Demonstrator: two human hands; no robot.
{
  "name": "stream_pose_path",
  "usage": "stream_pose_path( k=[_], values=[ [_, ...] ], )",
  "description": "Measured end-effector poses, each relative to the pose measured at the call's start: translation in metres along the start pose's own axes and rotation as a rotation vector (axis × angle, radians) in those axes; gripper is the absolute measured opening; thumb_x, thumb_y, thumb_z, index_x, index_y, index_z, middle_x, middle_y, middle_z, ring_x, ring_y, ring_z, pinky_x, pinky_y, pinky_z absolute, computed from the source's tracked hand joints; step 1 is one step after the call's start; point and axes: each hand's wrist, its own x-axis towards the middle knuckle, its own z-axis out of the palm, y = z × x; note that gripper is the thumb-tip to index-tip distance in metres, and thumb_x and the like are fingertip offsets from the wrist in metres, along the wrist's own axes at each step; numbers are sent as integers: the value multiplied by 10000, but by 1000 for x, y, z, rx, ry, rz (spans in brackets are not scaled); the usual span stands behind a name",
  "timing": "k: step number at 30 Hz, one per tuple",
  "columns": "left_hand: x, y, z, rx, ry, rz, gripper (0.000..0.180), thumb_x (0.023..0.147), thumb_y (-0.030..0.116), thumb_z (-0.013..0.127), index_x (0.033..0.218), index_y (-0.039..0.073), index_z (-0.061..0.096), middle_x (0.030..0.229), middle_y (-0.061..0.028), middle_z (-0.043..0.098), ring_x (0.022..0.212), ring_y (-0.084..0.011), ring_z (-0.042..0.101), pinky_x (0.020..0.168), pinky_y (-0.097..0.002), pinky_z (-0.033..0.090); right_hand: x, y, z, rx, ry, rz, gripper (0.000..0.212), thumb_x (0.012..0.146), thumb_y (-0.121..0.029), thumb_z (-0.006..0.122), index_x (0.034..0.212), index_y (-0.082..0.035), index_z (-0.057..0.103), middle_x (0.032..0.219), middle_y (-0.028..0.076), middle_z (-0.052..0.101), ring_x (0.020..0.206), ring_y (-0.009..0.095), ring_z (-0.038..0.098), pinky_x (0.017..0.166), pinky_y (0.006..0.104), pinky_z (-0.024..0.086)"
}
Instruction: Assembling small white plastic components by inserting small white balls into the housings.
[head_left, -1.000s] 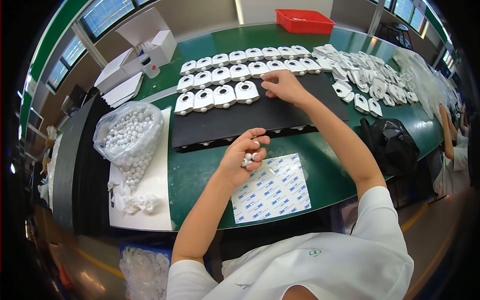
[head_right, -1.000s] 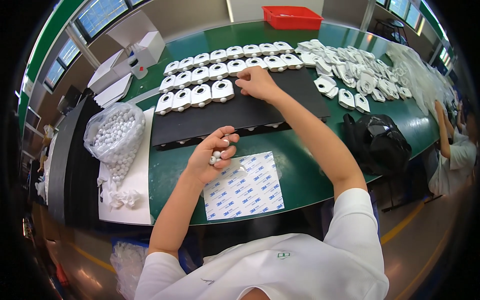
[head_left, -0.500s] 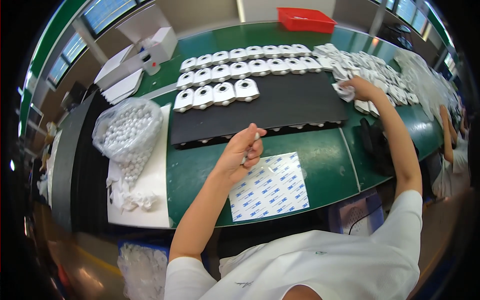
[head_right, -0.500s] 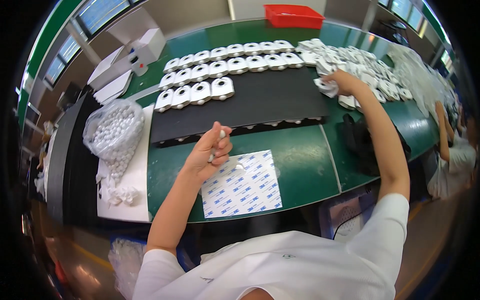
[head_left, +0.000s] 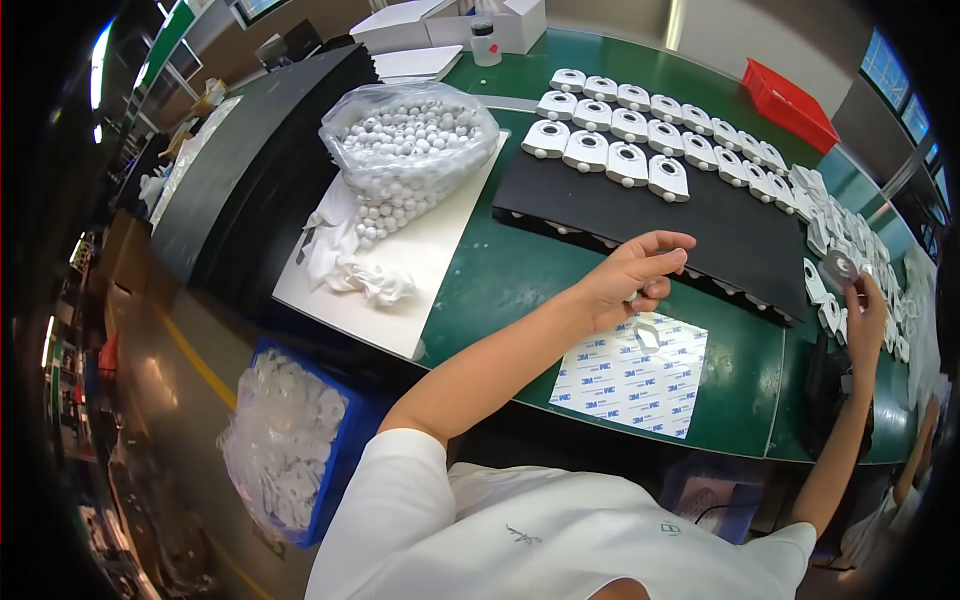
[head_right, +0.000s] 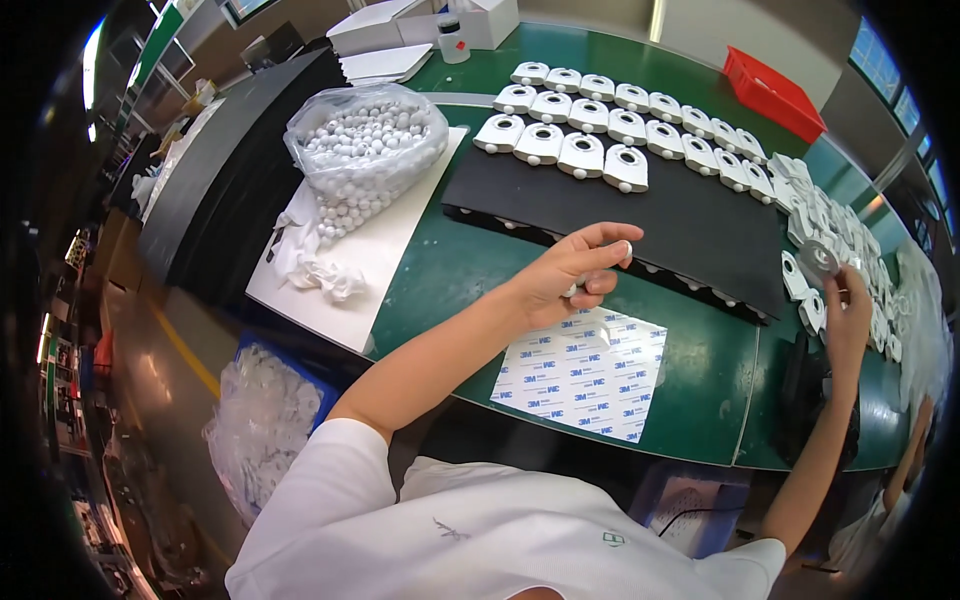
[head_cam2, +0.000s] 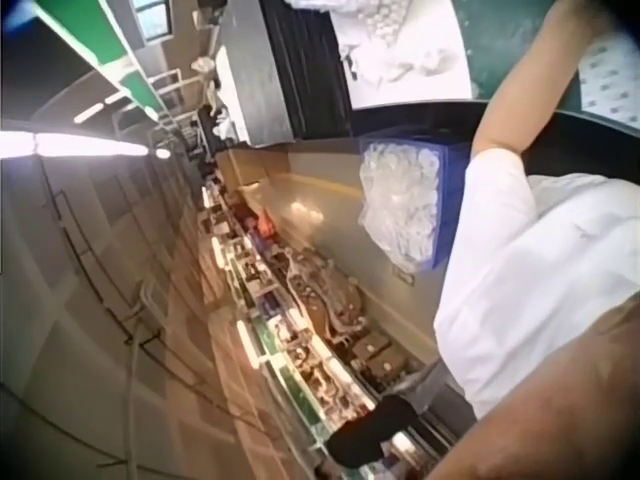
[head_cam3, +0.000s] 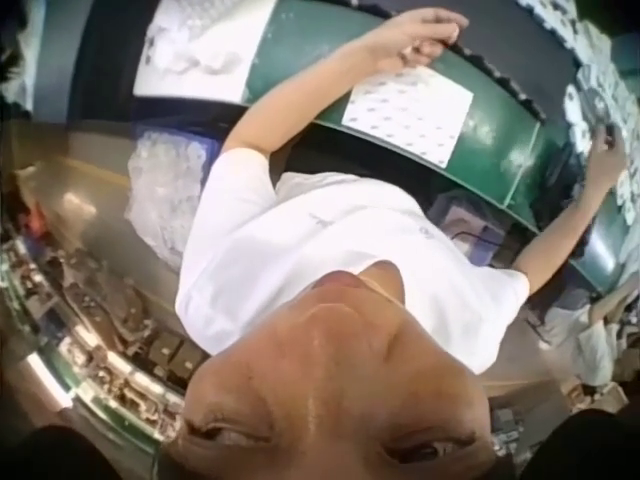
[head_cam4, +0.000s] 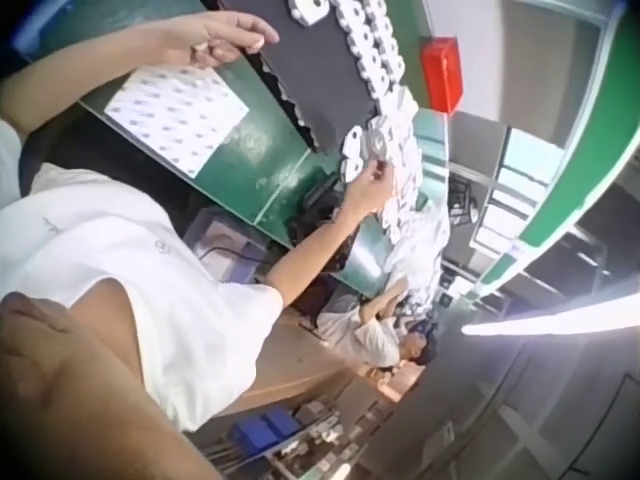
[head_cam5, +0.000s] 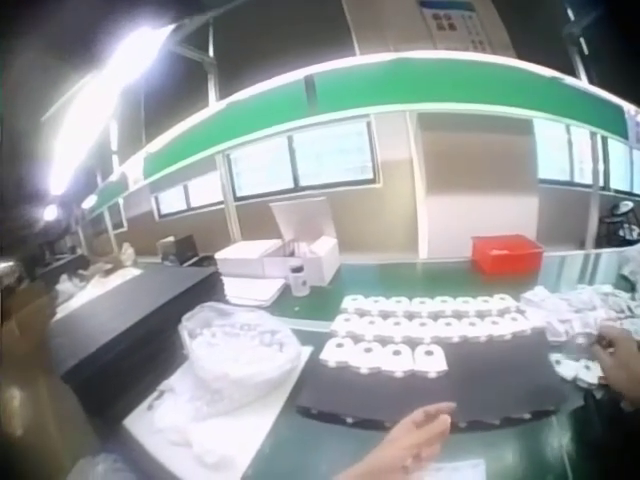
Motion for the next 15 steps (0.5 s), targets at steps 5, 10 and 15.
stream_pose_path(
  k=[5,10,15],
  values=[
    [10,-3,-8,33,72,53,193,816,93,622,976,86,514,788,18,517,519,-16,376,383,-146,251,-64,-112,42,834,-178,181,150,852,-25,527,984,23,578,913,19,593,837,83,539,760,225,427],
    [10,4,-6,52,100,77,187,854,197,596,967,61,532,885,-13,563,531,-2,364,382,-144,255,-95,-156,87,1024,-375,289,174,836,-1,525,1008,17,548,916,39,593,827,84,545,733,223,438],
    [14,0,-9,12,64,58,200,865,206,578,999,59,569,920,-28,566,542,-15,353,386,-140,259,-108,-161,106,1109,-390,345,172,847,-16,525,1018,4,528,900,30,586,813,66,541,710,206,433]
  ],
)
